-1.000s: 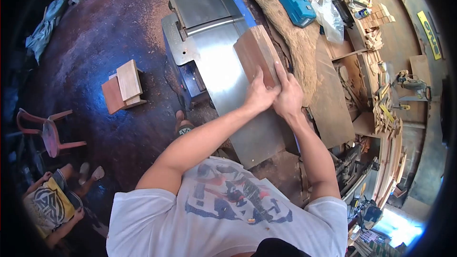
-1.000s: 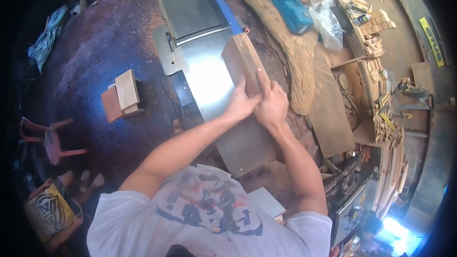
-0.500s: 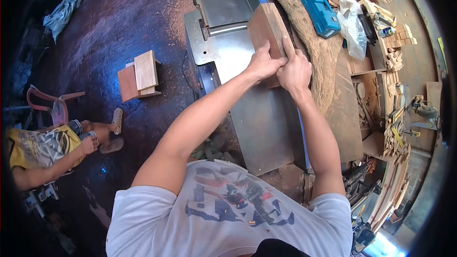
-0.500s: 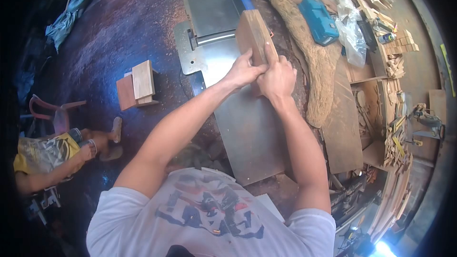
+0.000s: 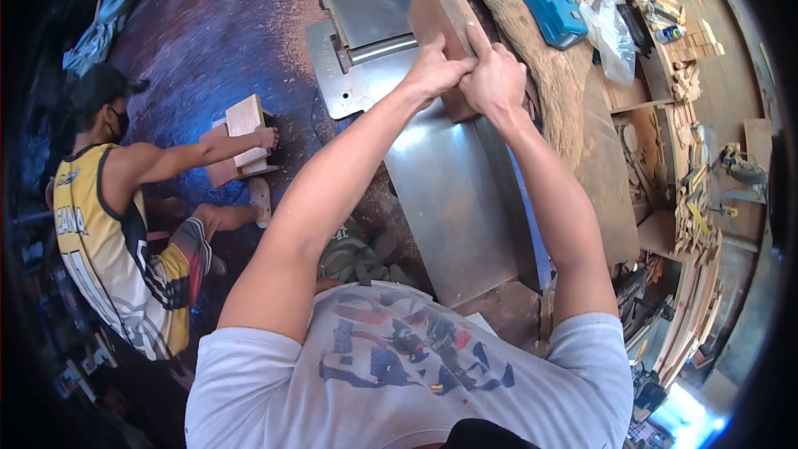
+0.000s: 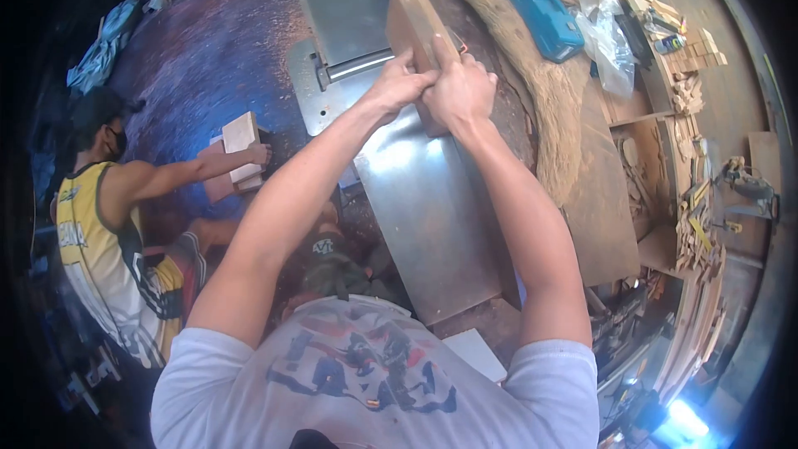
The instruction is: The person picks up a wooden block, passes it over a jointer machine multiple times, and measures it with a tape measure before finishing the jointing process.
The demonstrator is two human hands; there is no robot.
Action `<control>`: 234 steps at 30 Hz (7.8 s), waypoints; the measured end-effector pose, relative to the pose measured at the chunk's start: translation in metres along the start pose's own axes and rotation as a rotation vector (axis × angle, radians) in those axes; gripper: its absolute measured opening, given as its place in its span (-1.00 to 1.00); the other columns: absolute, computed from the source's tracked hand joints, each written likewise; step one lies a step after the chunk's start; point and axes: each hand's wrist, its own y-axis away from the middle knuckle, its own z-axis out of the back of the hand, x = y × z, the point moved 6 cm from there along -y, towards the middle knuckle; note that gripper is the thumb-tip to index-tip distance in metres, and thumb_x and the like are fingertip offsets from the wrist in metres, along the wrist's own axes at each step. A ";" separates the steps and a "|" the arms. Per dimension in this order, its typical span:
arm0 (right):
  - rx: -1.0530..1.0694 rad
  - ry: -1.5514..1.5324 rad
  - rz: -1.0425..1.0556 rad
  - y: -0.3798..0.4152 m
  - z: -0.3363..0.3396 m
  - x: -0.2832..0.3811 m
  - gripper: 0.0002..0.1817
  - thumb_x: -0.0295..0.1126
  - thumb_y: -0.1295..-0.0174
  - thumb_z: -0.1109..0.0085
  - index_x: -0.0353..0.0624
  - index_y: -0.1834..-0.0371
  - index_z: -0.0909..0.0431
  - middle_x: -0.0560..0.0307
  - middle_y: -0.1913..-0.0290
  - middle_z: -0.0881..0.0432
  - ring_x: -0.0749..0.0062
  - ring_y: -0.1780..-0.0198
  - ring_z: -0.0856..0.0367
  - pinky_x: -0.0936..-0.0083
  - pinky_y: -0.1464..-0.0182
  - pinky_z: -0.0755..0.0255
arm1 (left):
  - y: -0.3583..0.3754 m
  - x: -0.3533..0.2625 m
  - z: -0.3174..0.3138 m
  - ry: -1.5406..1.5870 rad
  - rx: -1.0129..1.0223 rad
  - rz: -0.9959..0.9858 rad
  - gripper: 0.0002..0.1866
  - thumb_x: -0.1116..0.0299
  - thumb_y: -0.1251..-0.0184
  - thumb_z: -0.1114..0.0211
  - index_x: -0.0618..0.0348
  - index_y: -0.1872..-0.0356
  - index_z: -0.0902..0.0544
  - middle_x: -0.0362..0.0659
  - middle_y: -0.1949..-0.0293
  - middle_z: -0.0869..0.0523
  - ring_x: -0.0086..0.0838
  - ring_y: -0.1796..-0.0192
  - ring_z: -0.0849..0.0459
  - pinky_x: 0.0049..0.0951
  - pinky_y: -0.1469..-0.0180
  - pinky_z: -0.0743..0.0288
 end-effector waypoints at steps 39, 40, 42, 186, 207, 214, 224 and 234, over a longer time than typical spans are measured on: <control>-0.022 -0.024 0.070 -0.122 -0.008 0.051 -0.19 -0.24 -0.14 -0.37 0.16 -0.59 -0.48 -0.30 -0.09 -0.77 -0.14 -0.13 -0.80 -0.06 -0.29 -0.58 | -0.106 -0.044 0.085 -0.019 0.031 0.005 0.16 0.29 -0.35 -0.58 0.75 -0.62 0.10 0.33 -0.22 -0.66 -0.22 0.00 -0.85 -0.34 0.15 -0.79; -0.028 -0.033 0.080 -0.126 -0.010 0.051 -0.20 -0.23 -0.15 -0.40 0.13 -0.56 -0.48 -0.30 -0.06 -0.78 -0.14 -0.12 -0.80 -0.10 -0.30 -0.54 | -0.107 -0.046 0.086 -0.023 0.042 0.004 0.16 0.29 -0.35 -0.58 0.75 -0.62 0.10 0.34 -0.23 -0.66 -0.22 -0.01 -0.85 -0.34 0.15 -0.79; -0.029 -0.039 0.089 -0.133 -0.012 0.053 -0.22 -0.21 -0.17 -0.44 0.10 -0.54 -0.48 -0.30 -0.05 -0.78 -0.13 -0.11 -0.81 -0.13 -0.31 -0.51 | -0.118 -0.044 0.092 -0.031 -0.001 -0.013 0.16 0.29 -0.35 -0.58 0.75 -0.62 0.09 0.35 -0.26 -0.64 -0.22 -0.02 -0.85 -0.35 0.13 -0.80; -0.084 -0.100 -0.029 -0.030 -0.001 0.016 -0.19 -0.35 -0.07 -0.37 0.18 -0.54 -0.53 -0.24 -0.10 -0.77 -0.19 -0.15 -0.73 -0.03 -0.23 -0.60 | -0.032 -0.002 0.030 -0.058 0.013 0.063 -0.47 0.31 -0.53 -0.45 0.39 -0.38 -0.57 0.07 -0.16 -0.79 -0.29 -0.12 -0.82 -0.28 -0.10 -0.75; -0.049 -0.075 -0.024 -0.089 -0.005 0.040 -0.25 -0.27 -0.16 -0.28 0.20 -0.54 -0.55 -0.17 -0.05 -0.83 -0.15 -0.13 -0.79 -0.03 -0.21 -0.65 | -0.089 -0.018 0.073 -0.048 0.061 0.071 -0.16 0.04 -0.35 -0.61 0.68 -0.26 -0.48 0.14 0.10 -0.75 -0.34 0.20 -0.78 -0.34 0.22 -0.71; -0.003 -0.059 -0.025 -0.114 -0.006 0.049 -0.24 -0.27 -0.15 -0.29 0.22 -0.55 -0.54 -0.15 -0.05 -0.84 -0.12 -0.14 -0.80 0.00 -0.21 -0.66 | -0.109 -0.026 0.088 -0.033 0.018 0.054 -0.11 0.06 -0.37 -0.59 0.74 -0.35 -0.41 0.19 0.03 -0.76 -0.29 0.11 -0.82 -0.31 0.12 -0.74; -0.024 -0.031 0.009 -0.140 -0.012 0.060 -0.27 -0.21 -0.19 -0.38 0.19 -0.53 -0.53 -0.15 0.02 -0.85 -0.08 -0.09 -0.83 0.05 -0.20 -0.66 | -0.121 -0.041 0.101 -0.119 0.004 0.080 -0.43 0.11 -0.55 -0.40 0.44 -0.27 -0.58 0.08 -0.12 -0.77 -0.26 -0.13 -0.80 -0.19 -0.20 -0.71; -0.006 -0.014 0.020 -0.168 -0.015 0.070 -0.26 -0.19 -0.18 -0.38 0.18 -0.53 -0.53 -0.12 0.03 -0.85 -0.05 -0.10 -0.83 0.03 -0.21 -0.62 | -0.145 -0.048 0.117 -0.111 -0.031 0.060 -0.41 0.10 -0.53 -0.42 0.46 -0.27 -0.57 0.08 -0.07 -0.78 -0.28 -0.07 -0.82 -0.24 -0.14 -0.74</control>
